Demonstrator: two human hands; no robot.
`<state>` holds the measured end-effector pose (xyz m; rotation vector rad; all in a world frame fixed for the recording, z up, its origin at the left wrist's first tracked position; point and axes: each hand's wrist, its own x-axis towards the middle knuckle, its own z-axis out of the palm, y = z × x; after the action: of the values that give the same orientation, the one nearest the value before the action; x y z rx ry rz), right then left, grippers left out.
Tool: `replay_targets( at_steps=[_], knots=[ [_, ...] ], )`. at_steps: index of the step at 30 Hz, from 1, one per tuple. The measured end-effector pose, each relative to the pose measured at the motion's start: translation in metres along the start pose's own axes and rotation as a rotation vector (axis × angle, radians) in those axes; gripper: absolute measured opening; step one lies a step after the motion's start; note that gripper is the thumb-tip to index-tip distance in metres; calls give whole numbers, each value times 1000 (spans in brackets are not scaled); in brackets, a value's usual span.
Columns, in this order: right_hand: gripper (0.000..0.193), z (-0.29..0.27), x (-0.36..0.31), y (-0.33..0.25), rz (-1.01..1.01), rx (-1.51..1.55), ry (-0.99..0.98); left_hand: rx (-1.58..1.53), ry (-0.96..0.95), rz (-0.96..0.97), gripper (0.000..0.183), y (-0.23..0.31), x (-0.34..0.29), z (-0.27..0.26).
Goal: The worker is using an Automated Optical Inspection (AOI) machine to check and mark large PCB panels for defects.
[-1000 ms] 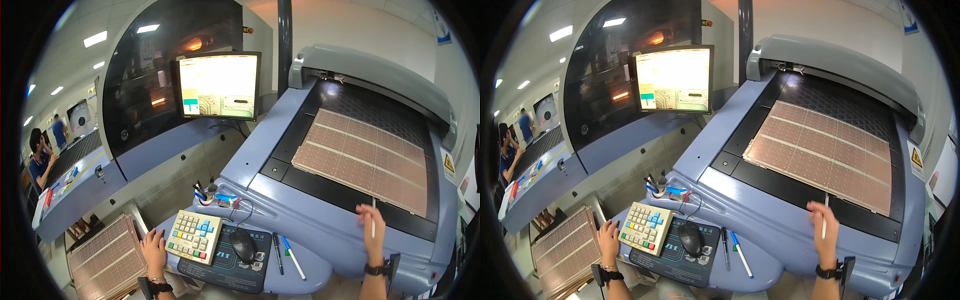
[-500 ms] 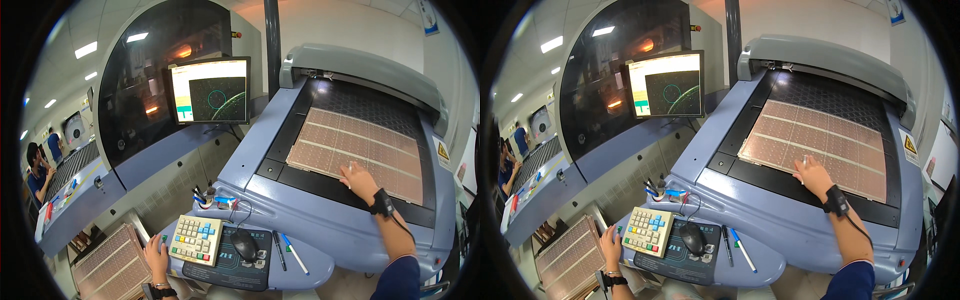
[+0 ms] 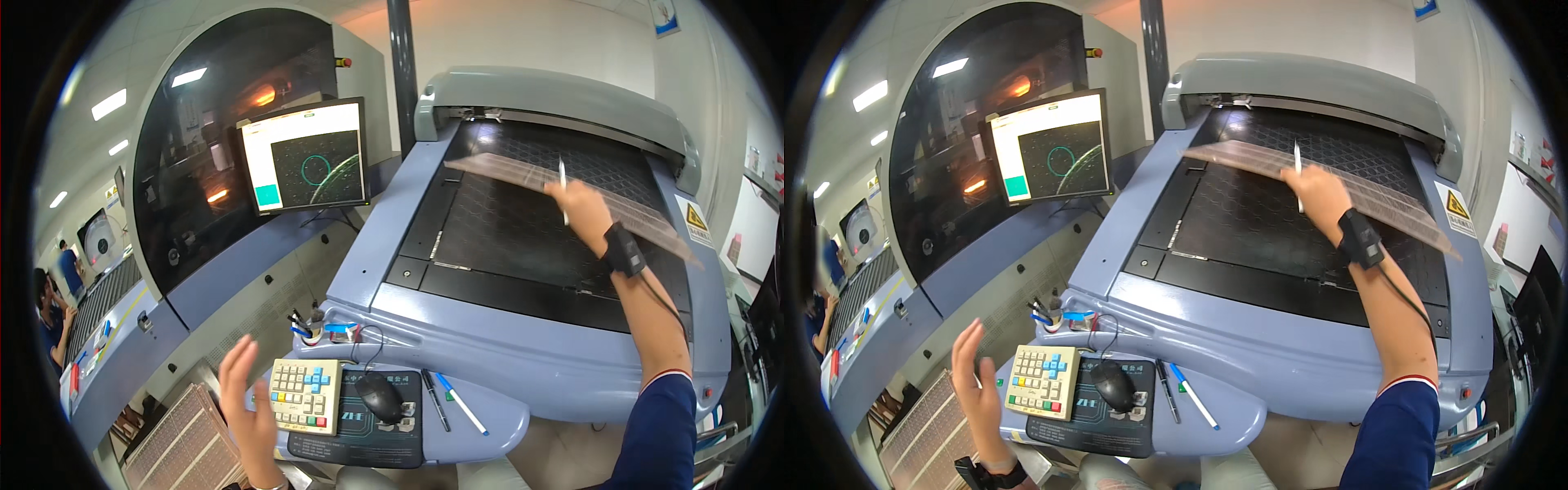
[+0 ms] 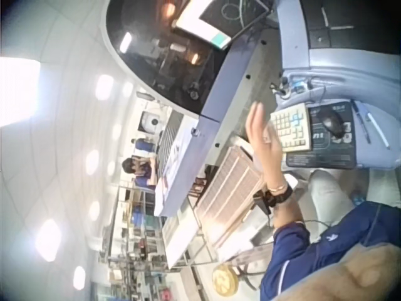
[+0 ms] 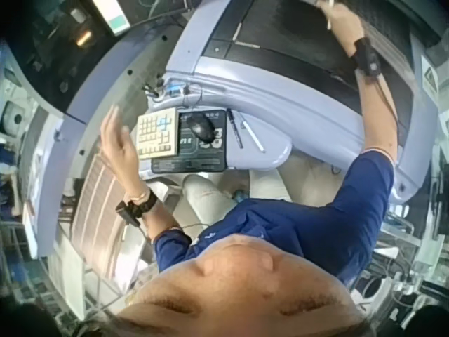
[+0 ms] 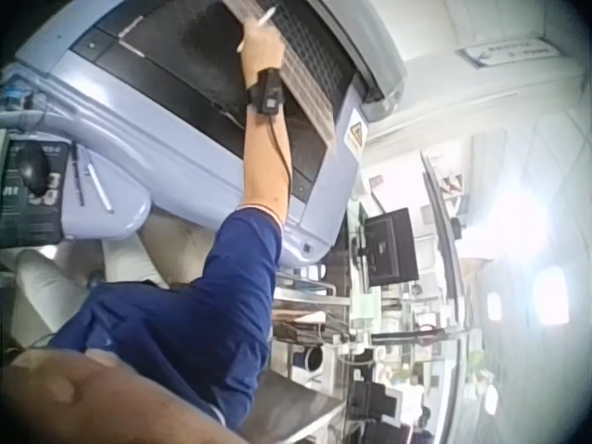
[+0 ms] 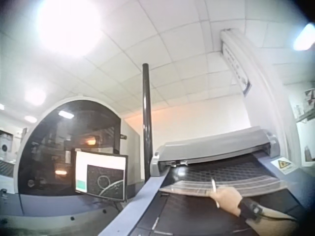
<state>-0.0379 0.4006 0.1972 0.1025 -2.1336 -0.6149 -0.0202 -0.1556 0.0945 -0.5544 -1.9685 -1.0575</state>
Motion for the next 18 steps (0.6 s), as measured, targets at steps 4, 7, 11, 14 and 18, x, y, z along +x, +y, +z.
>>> replay_targets(
  at_steps=[4,7,11,14,18],
  knots=[
    [24,-65,13,57,69,88,306,-187,-242,251,42,63,20,43],
    [23,-131,15,91,347,115,725,-232,-326,319,42,82,36,75],
    [31,-160,-43,158,726,242,1092,-278,-420,447,43,112,51,129],
    [36,-121,-111,172,882,964,1090,-360,-506,486,42,129,50,168],
    [28,-57,-141,95,1083,1484,1075,-410,-571,578,48,133,45,248]
  ],
)
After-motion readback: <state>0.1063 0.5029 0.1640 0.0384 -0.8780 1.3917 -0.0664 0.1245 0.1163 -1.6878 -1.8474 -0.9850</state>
